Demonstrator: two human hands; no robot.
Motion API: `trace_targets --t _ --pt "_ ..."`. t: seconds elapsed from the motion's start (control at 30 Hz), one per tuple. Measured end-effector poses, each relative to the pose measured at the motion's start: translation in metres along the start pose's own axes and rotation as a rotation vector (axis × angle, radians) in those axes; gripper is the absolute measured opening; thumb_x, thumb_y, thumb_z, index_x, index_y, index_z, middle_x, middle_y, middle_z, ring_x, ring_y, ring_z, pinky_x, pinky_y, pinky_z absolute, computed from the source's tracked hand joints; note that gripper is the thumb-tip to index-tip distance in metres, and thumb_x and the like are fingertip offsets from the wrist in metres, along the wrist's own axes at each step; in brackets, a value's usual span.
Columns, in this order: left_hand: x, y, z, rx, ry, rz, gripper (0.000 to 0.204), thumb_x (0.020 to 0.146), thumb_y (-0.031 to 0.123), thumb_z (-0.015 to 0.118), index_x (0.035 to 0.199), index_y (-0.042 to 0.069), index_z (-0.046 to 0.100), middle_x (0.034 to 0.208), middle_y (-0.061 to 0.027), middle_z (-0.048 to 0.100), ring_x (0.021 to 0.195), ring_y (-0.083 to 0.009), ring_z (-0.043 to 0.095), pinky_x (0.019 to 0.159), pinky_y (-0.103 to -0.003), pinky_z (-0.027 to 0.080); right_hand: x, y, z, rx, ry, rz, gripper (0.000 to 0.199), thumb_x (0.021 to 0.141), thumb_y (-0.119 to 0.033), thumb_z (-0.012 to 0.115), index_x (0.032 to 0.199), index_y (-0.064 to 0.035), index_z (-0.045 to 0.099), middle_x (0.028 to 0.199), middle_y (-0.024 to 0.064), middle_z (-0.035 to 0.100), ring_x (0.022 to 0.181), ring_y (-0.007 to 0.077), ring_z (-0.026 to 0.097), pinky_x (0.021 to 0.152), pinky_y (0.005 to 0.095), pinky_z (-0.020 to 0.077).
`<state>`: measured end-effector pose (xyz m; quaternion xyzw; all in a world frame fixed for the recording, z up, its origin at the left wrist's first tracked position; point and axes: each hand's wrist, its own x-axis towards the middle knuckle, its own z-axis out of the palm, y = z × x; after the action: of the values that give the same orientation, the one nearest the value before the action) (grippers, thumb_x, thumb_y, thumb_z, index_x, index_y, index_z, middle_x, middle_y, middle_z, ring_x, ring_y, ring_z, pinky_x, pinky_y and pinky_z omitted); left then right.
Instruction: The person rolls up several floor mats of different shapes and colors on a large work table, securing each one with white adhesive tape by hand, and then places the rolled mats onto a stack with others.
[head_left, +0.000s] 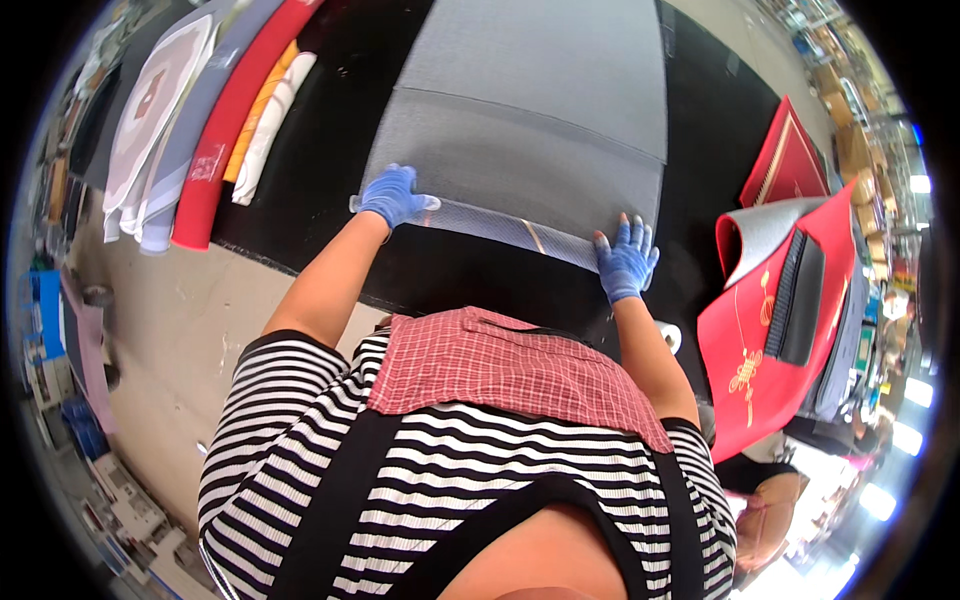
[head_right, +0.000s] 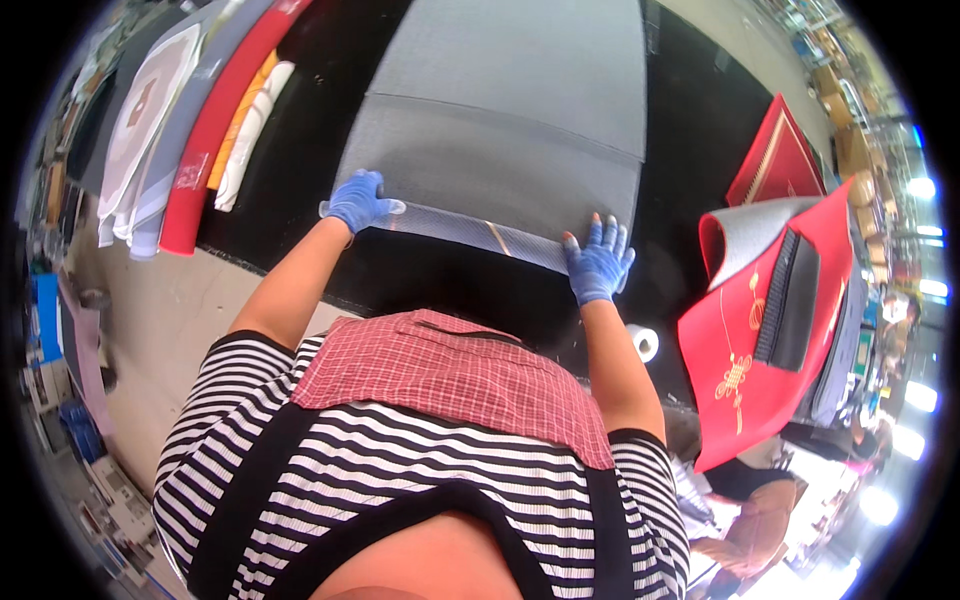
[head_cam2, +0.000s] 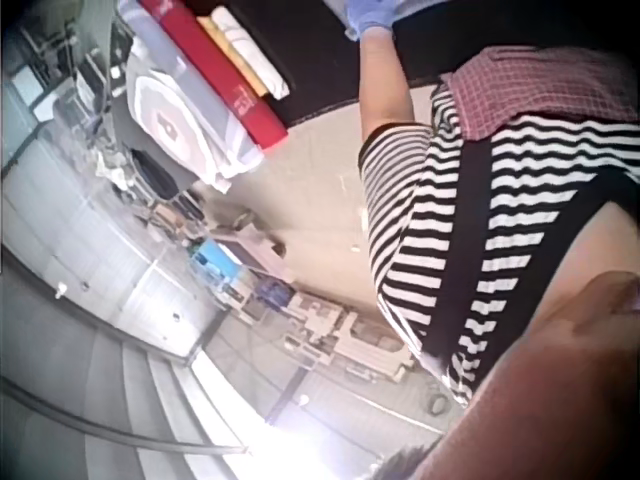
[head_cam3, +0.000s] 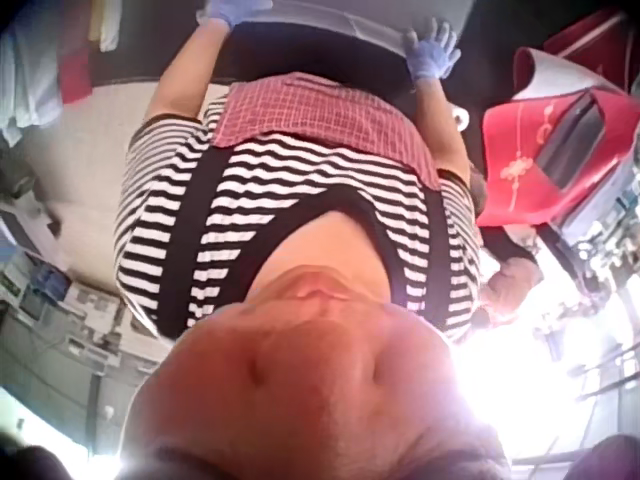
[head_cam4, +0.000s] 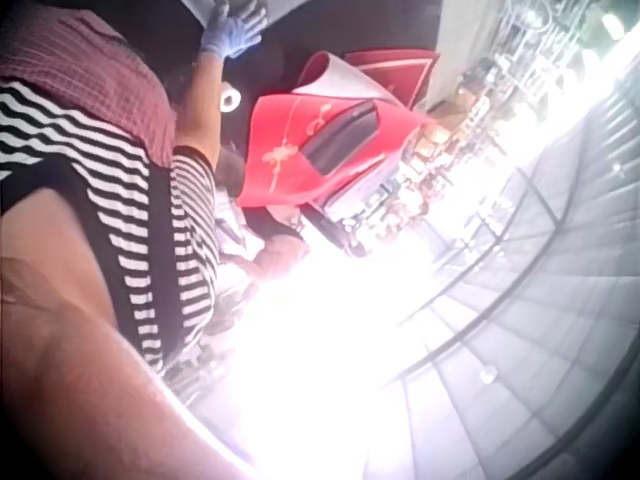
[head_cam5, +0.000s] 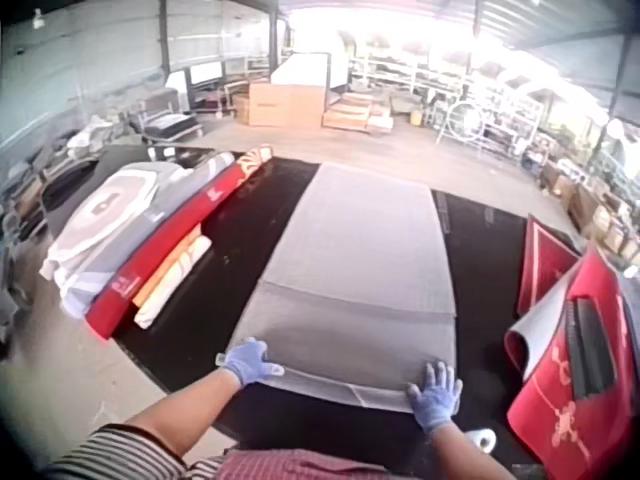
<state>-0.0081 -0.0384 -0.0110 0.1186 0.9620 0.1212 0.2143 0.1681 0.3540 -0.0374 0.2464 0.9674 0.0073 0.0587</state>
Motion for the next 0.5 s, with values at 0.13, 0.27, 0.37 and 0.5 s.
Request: trace_targets --t 0.13,0.27,0.37,0.5 --pt "0.006 0.005 0.006 0.088 0.129 0.150 0.051 0.076 0.055 0.078 0.100 0.011 0.069 0.115 -0.0101 0.061 0.112 -0.0317 0.059 0.093 -0.047 0.047 0.002 0.016 0.029 0.119 0.354 -0.172 0.057 0.088 -0.043 0.066 0.137 -0.0163 0.055 0.142 0.0056 0.053 0.134 0.0271 0.045 0.115 0.0530 0.0258" --pt "0.001 0.002 0.032 0.269 0.377 0.362 0.042 0.079 0.050 0.074 0.098 0.013 0.069 0.109 -0.0082 0.063 0.108 -0.0293 0.060 0.089 -0.045 0.046 0.001 0.014 0.036 0.184 0.348 -0.206 0.031 0.088 -0.030 0.068 0.117 -0.0186 0.063 0.109 0.0055 0.065 0.105 0.0287 0.060 0.092 0.0490 0.0433" --pt "-0.004 -0.003 0.037 0.363 0.303 0.336 0.040 0.082 0.048 0.071 0.100 0.012 0.068 0.108 -0.0094 0.064 0.107 -0.0322 0.059 0.089 -0.047 0.046 -0.007 0.015 0.043 0.340 0.401 -0.237 0.025 0.091 -0.030 0.065 0.111 -0.0150 0.063 0.107 0.0090 0.065 0.104 0.0322 0.060 0.089 0.0459 0.0457" --pt "-0.030 -0.021 0.051 0.345 0.477 0.544 0.057 0.085 0.053 0.066 0.119 0.008 0.064 0.124 -0.0108 0.062 0.120 -0.0333 0.055 0.102 -0.049 0.043 -0.043 0.025 0.029 0.456 0.406 -0.364 0.043 0.086 -0.038 0.072 0.114 -0.0080 0.061 0.116 0.0128 0.063 0.111 0.0373 0.056 0.098 0.0500 0.0431"
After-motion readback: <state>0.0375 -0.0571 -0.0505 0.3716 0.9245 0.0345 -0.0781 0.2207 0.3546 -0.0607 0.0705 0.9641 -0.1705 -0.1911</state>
